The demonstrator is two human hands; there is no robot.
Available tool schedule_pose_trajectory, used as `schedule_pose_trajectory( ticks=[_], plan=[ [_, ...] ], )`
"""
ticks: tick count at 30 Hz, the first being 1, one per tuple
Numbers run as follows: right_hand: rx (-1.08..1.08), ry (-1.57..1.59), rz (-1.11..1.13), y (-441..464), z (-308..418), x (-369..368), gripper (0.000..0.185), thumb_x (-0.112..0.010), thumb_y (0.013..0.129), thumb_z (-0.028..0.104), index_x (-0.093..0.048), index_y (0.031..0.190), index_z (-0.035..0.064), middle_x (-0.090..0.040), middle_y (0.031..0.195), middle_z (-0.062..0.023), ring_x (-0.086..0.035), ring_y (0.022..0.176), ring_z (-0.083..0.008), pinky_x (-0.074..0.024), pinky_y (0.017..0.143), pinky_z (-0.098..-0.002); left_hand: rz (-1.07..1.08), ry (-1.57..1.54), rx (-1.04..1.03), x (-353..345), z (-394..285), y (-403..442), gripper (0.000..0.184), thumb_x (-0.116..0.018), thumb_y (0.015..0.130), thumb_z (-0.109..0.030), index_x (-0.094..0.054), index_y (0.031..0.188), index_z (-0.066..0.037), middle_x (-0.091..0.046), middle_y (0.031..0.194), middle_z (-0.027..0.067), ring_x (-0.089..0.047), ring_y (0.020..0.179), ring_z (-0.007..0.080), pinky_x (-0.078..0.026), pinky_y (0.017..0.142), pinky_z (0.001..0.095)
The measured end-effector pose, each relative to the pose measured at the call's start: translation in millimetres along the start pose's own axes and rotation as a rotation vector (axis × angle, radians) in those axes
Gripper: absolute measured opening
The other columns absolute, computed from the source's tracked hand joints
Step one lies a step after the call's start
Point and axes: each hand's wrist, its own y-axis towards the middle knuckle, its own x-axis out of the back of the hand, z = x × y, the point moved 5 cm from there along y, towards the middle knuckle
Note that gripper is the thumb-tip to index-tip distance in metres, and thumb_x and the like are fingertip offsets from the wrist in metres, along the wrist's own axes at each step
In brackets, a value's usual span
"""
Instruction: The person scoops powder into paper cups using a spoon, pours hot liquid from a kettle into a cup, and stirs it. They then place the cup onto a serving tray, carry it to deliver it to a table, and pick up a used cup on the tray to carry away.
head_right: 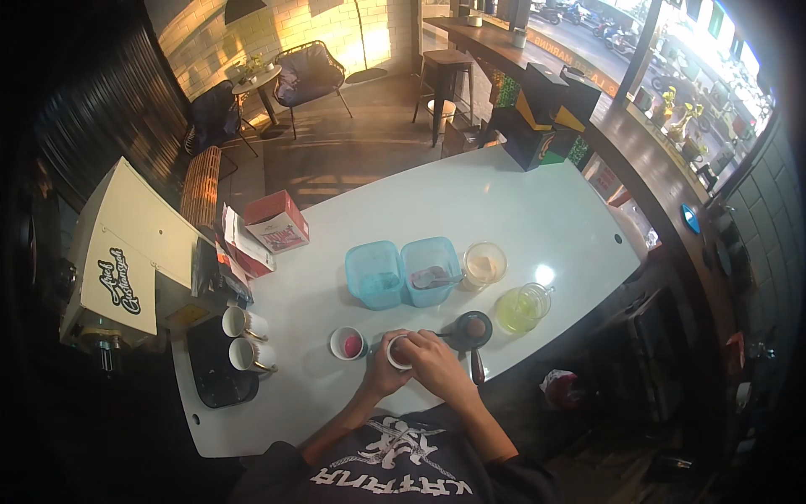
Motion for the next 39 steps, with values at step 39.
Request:
schedule_pose_trajectory(
  ticks=[39],
  plan=[
    [-0.031,0.057,-0.118,-5,-6,-6,0.026,-0.063,0.073,-0.003,-0.060,0.098,-0.0005,-0.064,0.092,-0.0164,-0.062,0.089,-0.0371,-0.0503,0.077,-0.0449,-0.013,0.028,-0.018,0,1,0,0.070,-0.086,0.067,-0.006,-0.049,0.127,-0.005,-0.061,0.121,0.0161,-0.064,0.110,0.0313,-0.051,0.094,0.0389]
  ],
)
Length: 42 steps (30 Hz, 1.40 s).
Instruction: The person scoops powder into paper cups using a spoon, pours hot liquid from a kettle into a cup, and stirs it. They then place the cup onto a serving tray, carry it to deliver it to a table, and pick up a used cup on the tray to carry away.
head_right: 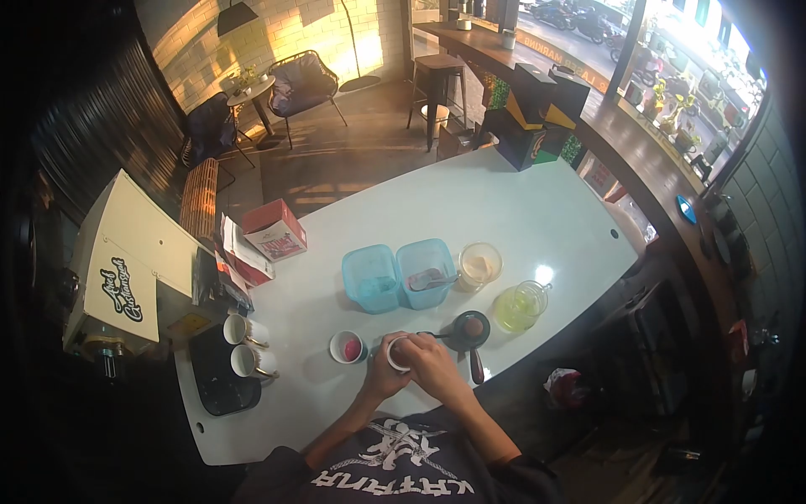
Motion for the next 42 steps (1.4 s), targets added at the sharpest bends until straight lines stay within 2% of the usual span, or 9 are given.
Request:
schedule_pose_trajectory(
  ticks=[5,10,14,16,26,28,32,34,42],
  plan=[
    [-0.037,-0.095,0.034,-1,-5,6,0.032,-0.066,0.069,-0.001,-0.059,0.101,0.0010,-0.064,0.094,-0.0141,-0.062,0.093,-0.0356,-0.0502,0.080,-0.0453,-0.026,0.024,0.009,1,-5,2,0.070,-0.085,0.066,-0.005,-0.049,0.126,-0.005,-0.060,0.119,0.0156,-0.063,0.110,0.0312,-0.051,0.095,0.0388],
    [0.004,0.051,0.027,-6,-4,4,0.017,-0.059,0.082,-0.006,-0.063,0.098,-0.0020,-0.064,0.086,-0.0177,-0.063,0.082,-0.0384,-0.0514,0.073,-0.0445,-0.022,0.003,0.012,1,-4,2,0.068,-0.086,0.066,-0.005,-0.051,0.124,-0.005,-0.060,0.119,0.0154,-0.063,0.110,0.0313,-0.051,0.094,0.0386],
    [-0.041,0.149,0.003,-3,-4,-3,0.024,-0.065,0.073,-0.001,-0.061,0.097,-0.0024,-0.063,0.086,-0.0184,-0.064,0.083,-0.0390,-0.0515,0.074,-0.0456,-0.029,-0.007,0.002,0,10,2,0.068,-0.086,0.066,-0.005,-0.050,0.124,-0.004,-0.059,0.119,0.0154,-0.062,0.110,0.0310,-0.051,0.095,0.0384],
    [-0.053,0.089,-0.049,0,-5,-2,0.018,-0.059,0.081,-0.007,-0.064,0.098,-0.0021,-0.065,0.085,-0.0181,-0.065,0.080,-0.0380,-0.0523,0.070,-0.0441,-0.027,0.007,0.011,2,8,4,0.068,-0.086,0.066,-0.005,-0.050,0.124,-0.003,-0.059,0.118,0.0153,-0.062,0.110,0.0306,-0.051,0.095,0.0383],
    [-0.048,-0.031,-0.080,0,-10,8,0.019,-0.060,0.079,-0.005,-0.064,0.098,-0.0018,-0.064,0.084,-0.0181,-0.064,0.078,-0.0393,-0.0514,0.068,-0.0446,-0.045,0.047,0.004,4,1,5,0.067,-0.086,0.065,-0.006,-0.052,0.123,-0.003,-0.059,0.118,0.0150,-0.062,0.110,0.0306,-0.051,0.094,0.0386],
    [-0.120,0.023,0.011,-4,-17,0,0.021,-0.066,0.078,0.003,-0.063,0.098,-0.0022,-0.065,0.087,-0.0189,-0.064,0.081,-0.0401,-0.0522,0.072,-0.0472,-0.050,0.060,0.015,5,0,5,0.067,-0.086,0.066,-0.006,-0.052,0.123,-0.003,-0.059,0.118,0.0151,-0.063,0.109,0.0309,-0.051,0.093,0.0390],
    [-0.090,0.085,-0.002,-1,-12,-7,0.017,-0.064,0.080,0.002,-0.062,0.097,-0.0024,-0.065,0.086,-0.0193,-0.064,0.079,-0.0403,-0.0523,0.072,-0.0472,-0.049,0.067,-0.015,5,2,5,0.066,-0.086,0.066,-0.007,-0.052,0.123,-0.003,-0.060,0.118,0.0152,-0.063,0.107,0.0313,-0.052,0.093,0.0391],
    [-0.033,0.105,-0.097,3,-9,-5,0.011,-0.062,0.083,-0.002,-0.064,0.093,-0.0028,-0.063,0.082,-0.0191,-0.064,0.071,-0.0391,-0.0510,0.064,-0.0435,-0.057,0.039,-0.021,5,4,6,0.066,-0.086,0.067,-0.009,-0.052,0.123,-0.003,-0.060,0.118,0.0153,-0.064,0.107,0.0316,-0.052,0.093,0.0392],
    [-0.071,0.013,-0.077,9,-12,10,0.012,-0.062,0.082,-0.001,-0.064,0.094,-0.0027,-0.062,0.082,-0.0186,-0.063,0.077,-0.0392,-0.0503,0.067,-0.0443,-0.081,0.132,-0.047,8,-5,7,0.068,-0.087,0.066,-0.013,-0.052,0.124,-0.003,-0.061,0.118,0.0162,-0.063,0.108,0.0320,-0.052,0.092,0.0392]
  ],
)
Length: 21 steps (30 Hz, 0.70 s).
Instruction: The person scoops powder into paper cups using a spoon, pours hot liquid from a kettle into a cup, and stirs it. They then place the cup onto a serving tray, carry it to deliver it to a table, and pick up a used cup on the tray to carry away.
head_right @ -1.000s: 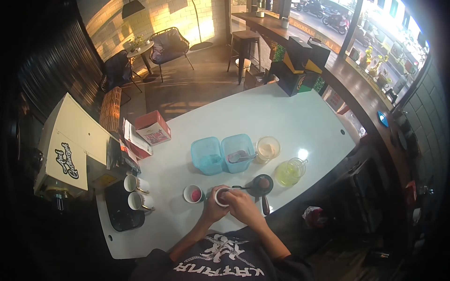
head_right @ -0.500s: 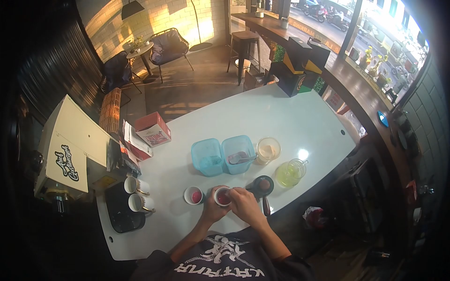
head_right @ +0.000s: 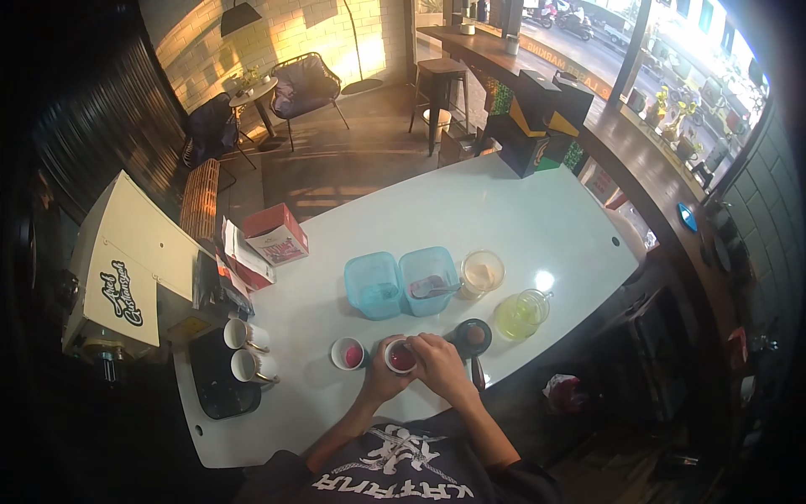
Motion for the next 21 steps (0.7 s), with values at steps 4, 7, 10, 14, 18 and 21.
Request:
schedule_pose_trajectory(
  ticks=[4,7,10,14,18,21],
  plan=[
    [-0.001,0.018,0.137,-1,1,1,0.009,-0.062,0.082,0.000,-0.062,0.091,-0.0025,-0.062,0.081,-0.0187,-0.063,0.077,-0.0394,-0.0503,0.067,-0.0446,0.023,-0.036,0.020,-3,8,-1,0.069,-0.087,0.067,-0.014,-0.052,0.125,-0.003,-0.061,0.118,0.0165,-0.064,0.107,0.0320,-0.052,0.092,0.0395],
    [0.011,0.064,0.131,-5,-5,-9,0.008,-0.062,0.082,0.000,-0.062,0.090,-0.0024,-0.062,0.080,-0.0187,-0.063,0.076,-0.0395,-0.0504,0.067,-0.0447,0.032,-0.080,0.056,-5,13,-3,0.071,-0.088,0.066,-0.014,-0.051,0.126,-0.003,-0.061,0.119,0.0167,-0.064,0.107,0.0324,-0.052,0.092,0.0395],
    [0.083,0.122,0.088,2,3,-12,0.008,-0.062,0.082,0.001,-0.062,0.090,-0.0023,-0.062,0.079,-0.0179,-0.062,0.076,-0.0393,-0.0506,0.066,-0.0446,0.016,-0.088,0.011,-6,15,-3,0.073,-0.088,0.065,-0.013,-0.050,0.126,-0.003,-0.061,0.118,0.0171,-0.064,0.108,0.0329,-0.052,0.092,0.0395],
    [0.095,0.067,0.085,7,7,-14,0.009,-0.062,0.082,0.001,-0.062,0.090,-0.0021,-0.062,0.079,-0.0171,-0.062,0.075,-0.0391,-0.0507,0.066,-0.0448,0.020,-0.066,0.024,-6,20,-4,0.074,-0.089,0.065,-0.013,-0.050,0.127,-0.003,-0.061,0.119,0.0176,-0.064,0.108,0.0333,-0.052,0.093,0.0399],
    [0.107,-0.039,0.046,5,3,-7,0.011,-0.062,0.082,0.001,-0.063,0.092,-0.0017,-0.062,0.079,-0.0167,-0.062,0.074,-0.0387,-0.0511,0.067,-0.0452,0.013,-0.051,0.028,-5,14,-3,0.075,-0.089,0.064,-0.013,-0.050,0.127,-0.004,-0.061,0.120,0.0179,-0.063,0.110,0.0332,-0.052,0.094,0.0403],
    [0.097,-0.033,0.076,2,5,-2,0.012,-0.062,0.081,0.001,-0.063,0.093,-0.0016,-0.063,0.080,-0.0169,-0.063,0.075,-0.0385,-0.0513,0.067,-0.0451,0.021,-0.035,0.037,-3,12,-3,0.074,-0.088,0.064,-0.013,-0.050,0.127,-0.004,-0.061,0.119,0.0176,-0.063,0.110,0.0329,-0.052,0.094,0.0402]
  ],
)
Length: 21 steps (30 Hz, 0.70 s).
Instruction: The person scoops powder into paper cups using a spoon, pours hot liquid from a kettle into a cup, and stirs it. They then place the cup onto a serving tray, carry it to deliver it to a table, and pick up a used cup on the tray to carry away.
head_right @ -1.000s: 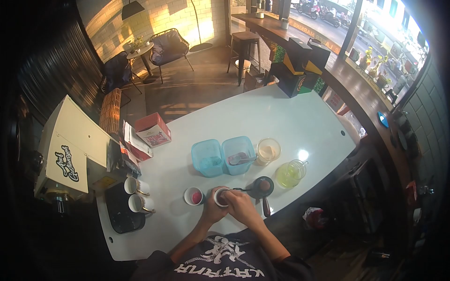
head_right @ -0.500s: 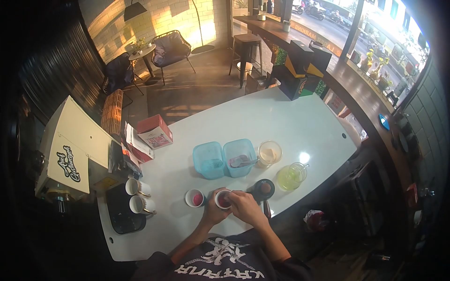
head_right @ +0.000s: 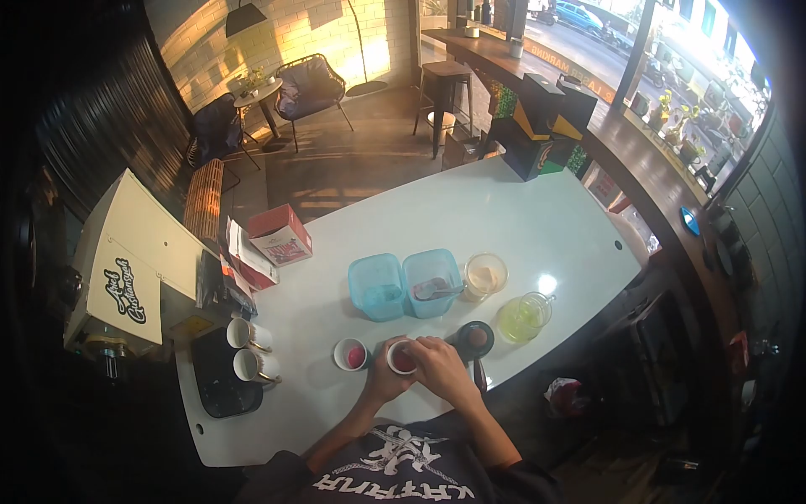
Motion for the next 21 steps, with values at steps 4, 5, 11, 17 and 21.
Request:
schedule_pose_trajectory(
  ticks=[4,5,11,17,21],
  plan=[
    [-0.003,0.065,0.052,-8,-4,-10,0.012,-0.062,0.082,0.001,-0.063,0.093,-0.0017,-0.063,0.080,-0.0178,-0.063,0.075,-0.0387,-0.0517,0.067,-0.0441,0.004,-0.081,0.027,-3,8,-1,0.072,-0.088,0.065,-0.013,-0.051,0.126,-0.004,-0.062,0.118,0.0171,-0.063,0.110,0.0330,-0.052,0.094,0.0404],
    [-0.004,0.065,0.052,-8,-5,-11,0.012,-0.062,0.082,0.001,-0.063,0.093,-0.0017,-0.063,0.080,-0.0178,-0.063,0.075,-0.0387,-0.0517,0.067,-0.0441,0.005,-0.081,0.028,-4,10,-2,0.072,-0.088,0.065,-0.013,-0.051,0.126,-0.004,-0.062,0.118,0.0171,-0.063,0.110,0.0330,-0.052,0.094,0.0404],
    [-0.028,0.120,0.008,2,0,-7,0.013,-0.062,0.082,0.000,-0.064,0.094,-0.0019,-0.064,0.080,-0.0178,-0.063,0.076,-0.0390,-0.0514,0.067,-0.0443,-0.016,-0.017,-0.002,0,2,0,0.070,-0.087,0.066,-0.014,-0.052,0.125,-0.004,-0.062,0.118,0.0176,-0.063,0.110,0.0337,-0.052,0.094,0.0408],
    [-0.037,0.010,-0.047,-1,-3,3,0.013,-0.063,0.081,0.000,-0.065,0.094,-0.0018,-0.064,0.082,-0.0169,-0.063,0.078,-0.0385,-0.0513,0.069,-0.0454,-0.017,0.038,-0.030,0,-5,1,0.069,-0.087,0.067,-0.015,-0.052,0.125,-0.002,-0.063,0.116,0.0176,-0.065,0.107,0.0325,-0.053,0.091,0.0404],
    [-0.057,0.073,0.021,-7,-6,-3,0.013,-0.062,0.081,-0.001,-0.065,0.094,-0.0018,-0.065,0.082,-0.0177,-0.064,0.076,-0.0388,-0.0523,0.068,-0.0438,0.024,-0.039,0.042,-1,-1,0,0.068,-0.087,0.068,-0.012,-0.051,0.125,-0.002,-0.062,0.115,0.0167,-0.065,0.107,0.0305,-0.053,0.091,0.0386]
  ],
)
